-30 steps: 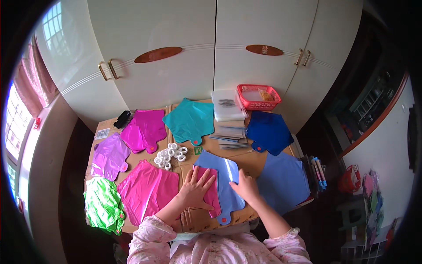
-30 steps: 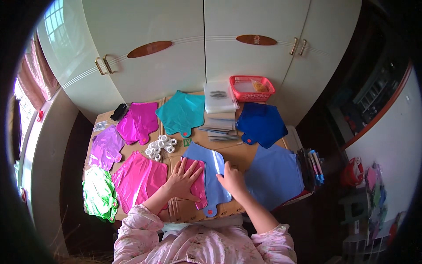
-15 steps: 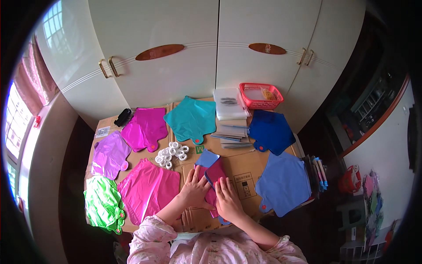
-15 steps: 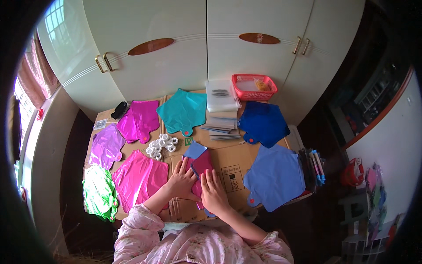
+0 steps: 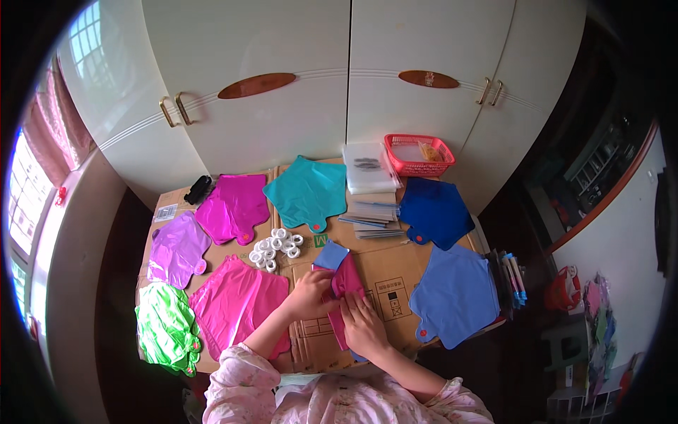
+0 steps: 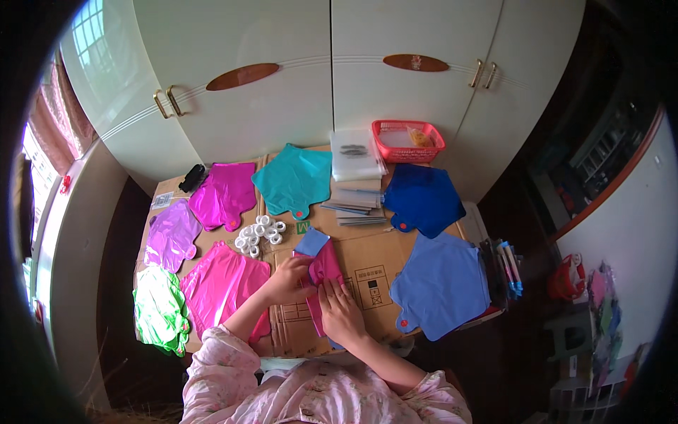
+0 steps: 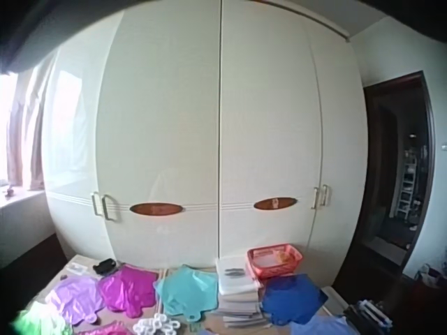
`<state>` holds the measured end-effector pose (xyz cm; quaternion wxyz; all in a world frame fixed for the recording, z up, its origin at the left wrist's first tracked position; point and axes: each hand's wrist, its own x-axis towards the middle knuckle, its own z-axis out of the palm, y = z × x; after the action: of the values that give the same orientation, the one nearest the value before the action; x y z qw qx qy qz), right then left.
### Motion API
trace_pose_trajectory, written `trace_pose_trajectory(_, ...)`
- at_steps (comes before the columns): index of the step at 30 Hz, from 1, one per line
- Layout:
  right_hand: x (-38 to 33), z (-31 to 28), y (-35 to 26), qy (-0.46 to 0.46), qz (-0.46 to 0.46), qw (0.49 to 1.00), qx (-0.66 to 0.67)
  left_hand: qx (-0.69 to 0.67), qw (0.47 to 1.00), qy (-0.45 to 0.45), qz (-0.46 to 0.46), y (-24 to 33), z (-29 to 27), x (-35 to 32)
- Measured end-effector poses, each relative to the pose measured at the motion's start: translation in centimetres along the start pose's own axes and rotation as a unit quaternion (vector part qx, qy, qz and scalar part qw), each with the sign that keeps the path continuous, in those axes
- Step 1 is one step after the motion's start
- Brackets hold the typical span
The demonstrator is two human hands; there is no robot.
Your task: Folding colored plastic sheets and placing them onto cardboard backings inside plastic sleeves.
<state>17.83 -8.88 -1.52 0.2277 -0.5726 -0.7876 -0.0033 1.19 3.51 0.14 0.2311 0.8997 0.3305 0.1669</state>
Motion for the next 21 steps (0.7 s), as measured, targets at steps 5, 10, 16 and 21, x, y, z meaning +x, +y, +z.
trace_pose_trajectory(5,0.1,0.0,0.0,0.006,-0.004,1.000,-0.009,-0.179,0.954,0.032,-0.237,1.6,-1.3,2.0)
trace_pose_trajectory(10,0.0,0.1,0.0,0.007,-0.014,1.000,-0.009,-0.087,0.982,0.080,-0.149,-0.7,-0.2,2.1)
trace_pose_trajectory(16,-0.2,0.3,-0.1,-0.009,-0.026,0.999,-0.028,-0.074,0.987,0.061,-0.131,-1.4,-0.1,2.6)
trace_pose_trajectory(21,-0.3,0.4,-0.2,-0.006,-0.026,0.999,-0.023,-0.065,0.989,0.051,-0.120,-2.0,0.1,2.8)
